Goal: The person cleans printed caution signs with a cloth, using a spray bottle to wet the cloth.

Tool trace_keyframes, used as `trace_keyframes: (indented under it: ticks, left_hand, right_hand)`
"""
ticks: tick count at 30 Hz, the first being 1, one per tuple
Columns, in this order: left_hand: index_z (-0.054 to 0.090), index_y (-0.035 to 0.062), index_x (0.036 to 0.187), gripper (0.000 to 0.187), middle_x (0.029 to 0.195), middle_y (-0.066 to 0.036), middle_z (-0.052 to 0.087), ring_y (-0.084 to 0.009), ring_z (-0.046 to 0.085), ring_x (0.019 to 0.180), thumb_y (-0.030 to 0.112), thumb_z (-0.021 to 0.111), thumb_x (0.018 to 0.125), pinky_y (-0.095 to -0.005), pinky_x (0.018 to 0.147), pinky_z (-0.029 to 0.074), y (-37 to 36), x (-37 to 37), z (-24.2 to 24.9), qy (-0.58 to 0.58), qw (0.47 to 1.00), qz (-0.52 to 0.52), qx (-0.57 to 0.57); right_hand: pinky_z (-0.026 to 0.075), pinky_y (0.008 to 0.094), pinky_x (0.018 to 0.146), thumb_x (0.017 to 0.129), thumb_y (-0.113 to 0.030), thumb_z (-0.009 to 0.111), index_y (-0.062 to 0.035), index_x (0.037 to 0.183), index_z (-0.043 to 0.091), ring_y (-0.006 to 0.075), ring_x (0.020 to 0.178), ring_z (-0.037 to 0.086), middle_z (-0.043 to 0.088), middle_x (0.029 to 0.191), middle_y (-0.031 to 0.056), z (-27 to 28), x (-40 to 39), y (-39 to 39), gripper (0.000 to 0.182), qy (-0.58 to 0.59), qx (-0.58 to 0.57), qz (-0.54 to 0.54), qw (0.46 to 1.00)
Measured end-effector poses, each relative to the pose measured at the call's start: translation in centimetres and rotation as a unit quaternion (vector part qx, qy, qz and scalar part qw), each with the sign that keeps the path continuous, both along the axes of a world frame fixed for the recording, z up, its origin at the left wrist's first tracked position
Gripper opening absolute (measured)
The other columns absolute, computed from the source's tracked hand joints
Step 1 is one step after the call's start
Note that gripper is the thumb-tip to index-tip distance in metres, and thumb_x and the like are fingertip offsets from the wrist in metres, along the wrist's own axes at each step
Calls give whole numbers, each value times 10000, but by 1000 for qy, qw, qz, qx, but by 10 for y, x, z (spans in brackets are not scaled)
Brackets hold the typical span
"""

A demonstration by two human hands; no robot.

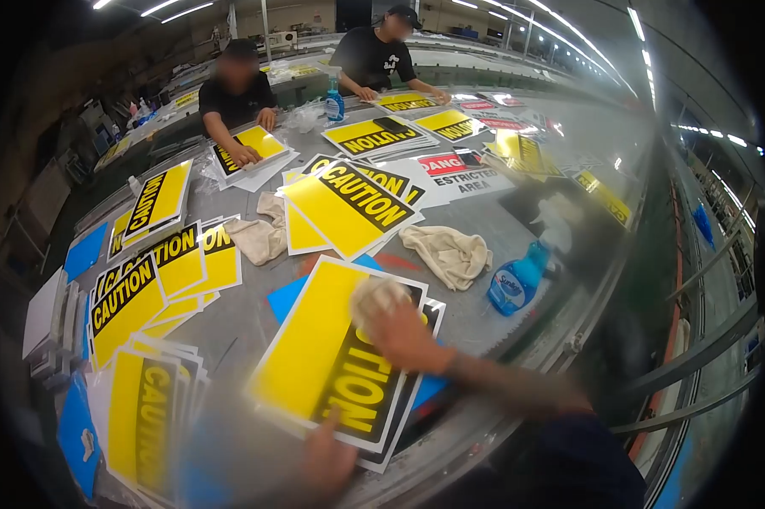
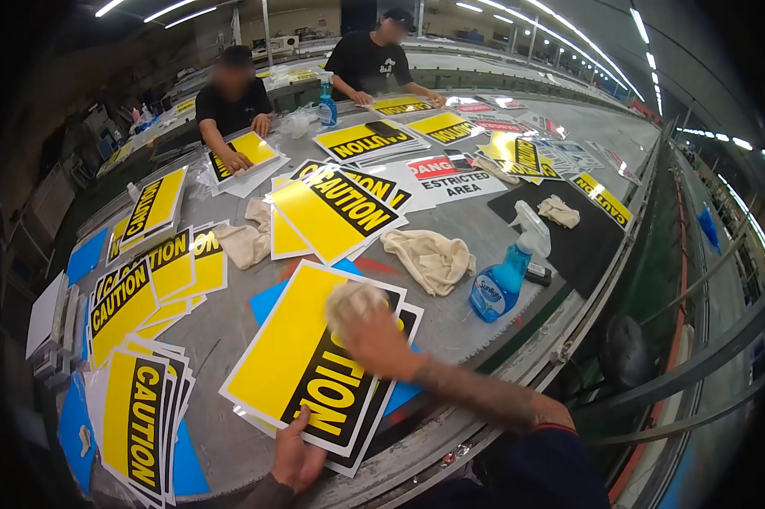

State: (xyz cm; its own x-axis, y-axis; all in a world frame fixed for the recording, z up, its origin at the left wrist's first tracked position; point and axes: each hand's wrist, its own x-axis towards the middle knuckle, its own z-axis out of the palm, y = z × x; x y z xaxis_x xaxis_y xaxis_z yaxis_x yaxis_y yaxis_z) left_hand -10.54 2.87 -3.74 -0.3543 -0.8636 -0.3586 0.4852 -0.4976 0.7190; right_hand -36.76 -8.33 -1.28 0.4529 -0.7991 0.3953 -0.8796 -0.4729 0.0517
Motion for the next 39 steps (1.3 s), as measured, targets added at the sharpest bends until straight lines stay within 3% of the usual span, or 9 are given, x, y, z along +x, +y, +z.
trace_keyframes:
  ticks: [5,14,16,22,27,28,32,36,39]
  left_hand:
    - [448,78,1563,459,1516,-131,576,-324,575,1391,285,498,1157,-519,1217,433,-6,-3,17,28,999,9,14]
    - [458,41,1546,442,1512,-146,587,-335,578,1392,234,510,1151,-526,1217,437,-7,0,-4,4,1000,15,14]
    - [432,73,1577,474,1527,-131,576,-324,570,1406,291,493,1161,-521,1220,436,-7,-4,2,24,999,22,18]
    - [581,-23,1432,399,1359,-186,655,-308,641,1276,255,561,1147,-457,1161,464,-3,-10,30,108,988,29,109]
    - [416,56,1585,479,1537,-135,565,-352,557,1412,253,503,1157,-543,1220,419,-12,-14,21,103,990,48,80]
    - [412,62,1588,505,1538,-142,562,-351,554,1413,298,516,1155,-543,1228,410,-12,-13,15,111,989,53,84]
    - [461,81,1545,500,1513,-144,583,-334,569,1400,315,592,1123,-535,1224,431,-5,-9,27,67,996,20,61]
    - [461,63,1546,487,1506,-144,586,-333,570,1397,124,622,1090,-535,1216,442,0,0,0,22,999,9,41]
    - [538,24,1483,459,1326,-257,682,-413,655,1270,152,656,1058,-492,1085,514,-3,-15,13,117,981,86,126]
  right_hand:
    - [296,658,1223,1024,-319,604,-92,1408,608,439,1511,404,515,1545,184,10,71,70,447,-164,95,129,973]
    - [366,587,1212,1002,-216,607,-45,1317,659,443,1438,476,585,1453,198,4,-25,-11,363,91,21,-8,996]
    - [323,617,1252,988,-204,615,-34,1422,602,517,1518,380,485,1578,226,-13,26,33,466,-147,49,116,981]
    - [370,556,1200,1035,-270,588,-89,1434,617,410,1472,451,540,1544,165,9,2,13,439,-121,47,66,989]
    - [336,605,1209,993,-210,614,-28,1439,590,499,1509,388,466,1592,227,4,-15,-5,482,81,85,20,993]
    - [355,688,1147,965,-226,641,-58,1378,625,460,1453,453,541,1521,183,-14,15,16,446,-109,40,63,991]
    - [319,685,1203,978,-282,642,-89,1389,643,413,1507,429,525,1572,147,11,81,85,454,-172,114,201,958]
    - [337,669,1185,1002,-330,629,-110,1485,610,423,1509,427,525,1606,141,-6,10,2,531,20,19,125,992]
    - [347,625,1191,1007,-295,624,-96,1523,588,426,1508,422,535,1592,165,-5,-27,-34,555,-39,29,-24,999]
